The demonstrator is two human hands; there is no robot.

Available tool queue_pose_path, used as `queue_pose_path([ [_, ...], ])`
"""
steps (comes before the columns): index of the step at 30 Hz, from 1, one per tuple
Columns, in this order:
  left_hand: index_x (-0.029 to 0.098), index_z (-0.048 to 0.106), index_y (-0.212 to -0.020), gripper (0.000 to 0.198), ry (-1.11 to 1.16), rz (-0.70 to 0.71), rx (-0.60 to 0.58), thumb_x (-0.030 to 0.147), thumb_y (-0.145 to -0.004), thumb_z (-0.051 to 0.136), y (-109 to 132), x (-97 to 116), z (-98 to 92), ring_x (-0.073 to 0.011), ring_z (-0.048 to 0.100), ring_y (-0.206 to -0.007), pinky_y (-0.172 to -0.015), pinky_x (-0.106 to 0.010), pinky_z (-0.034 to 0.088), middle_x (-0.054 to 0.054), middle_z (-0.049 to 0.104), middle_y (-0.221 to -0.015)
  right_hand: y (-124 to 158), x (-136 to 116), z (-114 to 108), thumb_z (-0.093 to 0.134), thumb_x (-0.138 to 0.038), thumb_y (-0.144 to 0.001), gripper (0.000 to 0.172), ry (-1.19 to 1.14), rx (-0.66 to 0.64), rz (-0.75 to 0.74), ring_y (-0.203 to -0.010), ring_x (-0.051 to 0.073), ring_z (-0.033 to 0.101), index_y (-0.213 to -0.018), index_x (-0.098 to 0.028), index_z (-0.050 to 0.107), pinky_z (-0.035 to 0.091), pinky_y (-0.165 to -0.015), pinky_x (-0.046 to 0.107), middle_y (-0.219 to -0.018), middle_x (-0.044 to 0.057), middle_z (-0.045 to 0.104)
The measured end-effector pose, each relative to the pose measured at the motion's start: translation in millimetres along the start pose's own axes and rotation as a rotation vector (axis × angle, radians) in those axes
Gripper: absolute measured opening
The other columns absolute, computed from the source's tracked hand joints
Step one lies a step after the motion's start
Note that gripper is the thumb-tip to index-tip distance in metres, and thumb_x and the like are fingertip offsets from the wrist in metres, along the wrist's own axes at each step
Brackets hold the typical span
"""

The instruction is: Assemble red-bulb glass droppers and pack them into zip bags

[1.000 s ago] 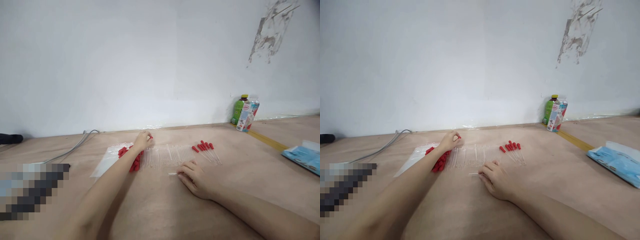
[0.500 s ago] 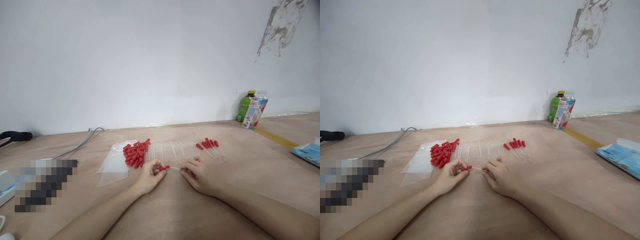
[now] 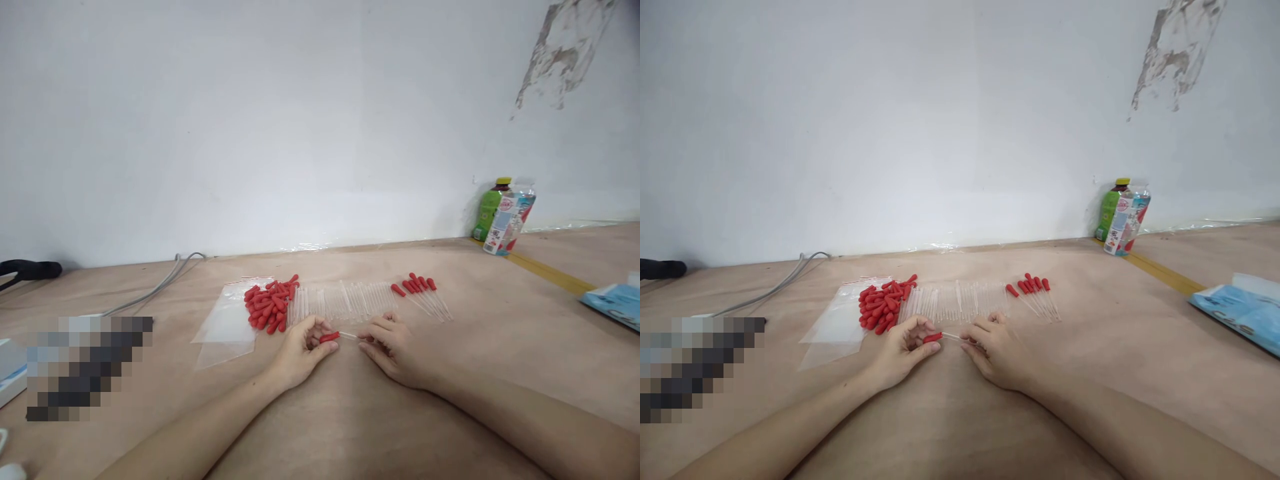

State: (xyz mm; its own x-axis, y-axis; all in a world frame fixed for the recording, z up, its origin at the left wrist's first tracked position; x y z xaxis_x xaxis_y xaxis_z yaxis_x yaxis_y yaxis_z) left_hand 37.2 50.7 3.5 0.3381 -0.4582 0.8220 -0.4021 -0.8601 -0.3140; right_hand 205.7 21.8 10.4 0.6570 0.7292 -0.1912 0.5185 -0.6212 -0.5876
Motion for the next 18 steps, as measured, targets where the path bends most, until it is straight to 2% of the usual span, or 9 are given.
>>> queue_pose_path([
  [2, 0.016, 0.056, -0.091, 0.023, -0.005, -0.002, -0.019, 0.030, -0.074, 0.060, 0, 0, 1.6, -0.0151, 0.057, -0.074, -0.063, -0.024, 0.045, -0.004, 0.061, -0.083, 0, -1, 1, 0.040, -0.023, -0.084, 0.017, 0.000, -0.016, -0.004, -0.066, 0.011, 0.051, -0.081, -0.018, 0.056, 0.033, -0.069, 0.028, -0.073, 0.001, 0.058],
  [4, 0.016, 0.060, -0.087, 0.020, -0.066, 0.003, -0.044, 0.032, -0.076, 0.057, 0, 2, 2.8, -0.0153, 0.057, -0.071, -0.062, -0.024, 0.045, -0.003, 0.063, -0.079, 0, -2, 1, 0.040, -0.024, -0.084, 0.017, -0.010, -0.043, -0.006, -0.066, 0.011, 0.050, -0.078, -0.019, 0.056, 0.033, -0.070, 0.028, -0.072, 0.001, 0.057],
  [12, 0.018, 0.066, -0.079, 0.015, -0.225, 0.131, -0.109, 0.029, -0.078, 0.056, 5, 18, 2.1, -0.0139, 0.057, -0.064, -0.059, -0.022, 0.042, -0.001, 0.065, -0.070, -4, 1, -1, 0.042, -0.022, -0.085, 0.018, -0.065, -0.121, -0.046, -0.067, 0.010, 0.053, -0.084, -0.022, 0.060, 0.030, -0.073, 0.029, -0.077, 0.000, 0.060],
  [15, 0.020, 0.066, -0.080, 0.014, -0.247, 0.155, -0.143, 0.027, -0.079, 0.054, 7, 22, 4.1, -0.0138, 0.058, -0.066, -0.061, -0.022, 0.042, 0.000, 0.066, -0.072, -4, 1, -1, 0.043, -0.020, -0.084, 0.019, -0.037, -0.113, -0.071, -0.066, 0.009, 0.052, -0.084, -0.023, 0.061, 0.029, -0.071, 0.029, -0.078, 0.000, 0.061],
  [18, 0.020, 0.066, -0.080, 0.014, -0.293, 0.177, -0.126, 0.027, -0.080, 0.054, 7, 23, 4.4, -0.0134, 0.057, -0.065, -0.060, -0.022, 0.041, 0.000, 0.065, -0.072, -5, -1, -2, 0.041, -0.018, -0.084, 0.021, 0.011, -0.079, -0.077, -0.064, 0.009, 0.051, -0.085, -0.023, 0.062, 0.027, -0.070, 0.029, -0.077, 0.000, 0.060],
])
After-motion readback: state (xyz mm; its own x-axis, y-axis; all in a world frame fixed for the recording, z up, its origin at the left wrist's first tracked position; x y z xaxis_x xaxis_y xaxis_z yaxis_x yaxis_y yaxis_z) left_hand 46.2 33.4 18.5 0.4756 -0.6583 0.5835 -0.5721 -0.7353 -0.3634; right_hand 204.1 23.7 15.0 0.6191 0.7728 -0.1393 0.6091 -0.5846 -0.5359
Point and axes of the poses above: each hand's wrist, its own y-axis away from the middle knuckle, its own z-axis out of the palm, x = y × z, the point moved 5 cm from there along -y, towards the middle knuckle
